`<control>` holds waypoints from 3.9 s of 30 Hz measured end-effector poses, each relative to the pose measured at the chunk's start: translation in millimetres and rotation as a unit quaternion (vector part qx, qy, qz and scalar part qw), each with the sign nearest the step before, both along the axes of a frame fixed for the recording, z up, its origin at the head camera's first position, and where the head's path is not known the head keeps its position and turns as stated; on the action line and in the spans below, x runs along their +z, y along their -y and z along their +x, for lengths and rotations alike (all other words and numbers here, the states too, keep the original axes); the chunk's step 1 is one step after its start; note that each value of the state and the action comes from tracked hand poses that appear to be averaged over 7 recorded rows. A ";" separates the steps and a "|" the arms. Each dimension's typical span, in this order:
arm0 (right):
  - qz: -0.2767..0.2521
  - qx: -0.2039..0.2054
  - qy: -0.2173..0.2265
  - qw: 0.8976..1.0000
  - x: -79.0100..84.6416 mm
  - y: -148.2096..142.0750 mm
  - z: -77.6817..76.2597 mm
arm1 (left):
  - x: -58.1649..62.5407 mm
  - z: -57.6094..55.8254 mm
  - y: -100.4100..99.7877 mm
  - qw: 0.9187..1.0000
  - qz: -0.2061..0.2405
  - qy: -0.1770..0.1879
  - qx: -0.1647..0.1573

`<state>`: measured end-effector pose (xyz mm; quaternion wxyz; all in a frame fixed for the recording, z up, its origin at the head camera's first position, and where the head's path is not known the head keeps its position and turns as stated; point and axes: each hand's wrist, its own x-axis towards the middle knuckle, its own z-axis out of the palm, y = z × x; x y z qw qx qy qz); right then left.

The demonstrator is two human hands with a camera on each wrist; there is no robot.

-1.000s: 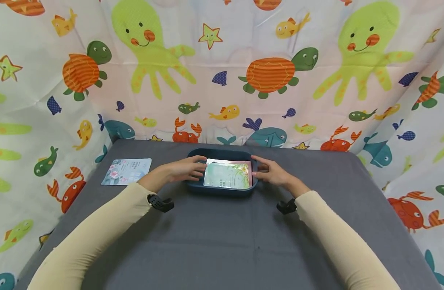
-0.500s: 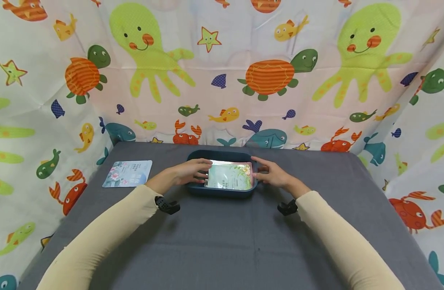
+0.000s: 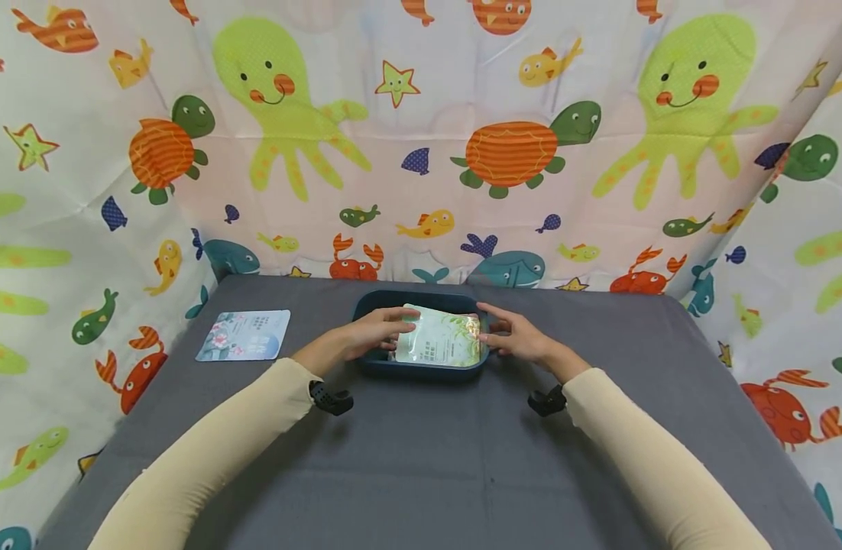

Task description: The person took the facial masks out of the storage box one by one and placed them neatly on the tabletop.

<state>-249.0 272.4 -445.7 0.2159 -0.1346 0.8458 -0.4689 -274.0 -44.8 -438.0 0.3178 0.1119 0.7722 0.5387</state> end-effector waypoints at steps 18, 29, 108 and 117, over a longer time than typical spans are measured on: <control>0.016 -0.006 -0.004 1.000 -1.5 3.4 2.6 | -6.6 4.7 -5.9 0.998 0.018 -0.014 -0.059; 0.014 -0.016 -0.004 1.000 -2.0 5.3 2.4 | 3.9 0.8 9.6 0.994 0.102 0.012 -0.035; 0.019 -0.009 -0.006 1.000 3.0 4.6 -1.4 | -13.9 -18.3 210.3 0.999 -0.039 -0.002 0.004; 0.019 -0.013 -0.009 1.000 0.4 5.1 4.4 | -7.1 -14.3 216.1 0.998 -0.058 0.005 -0.027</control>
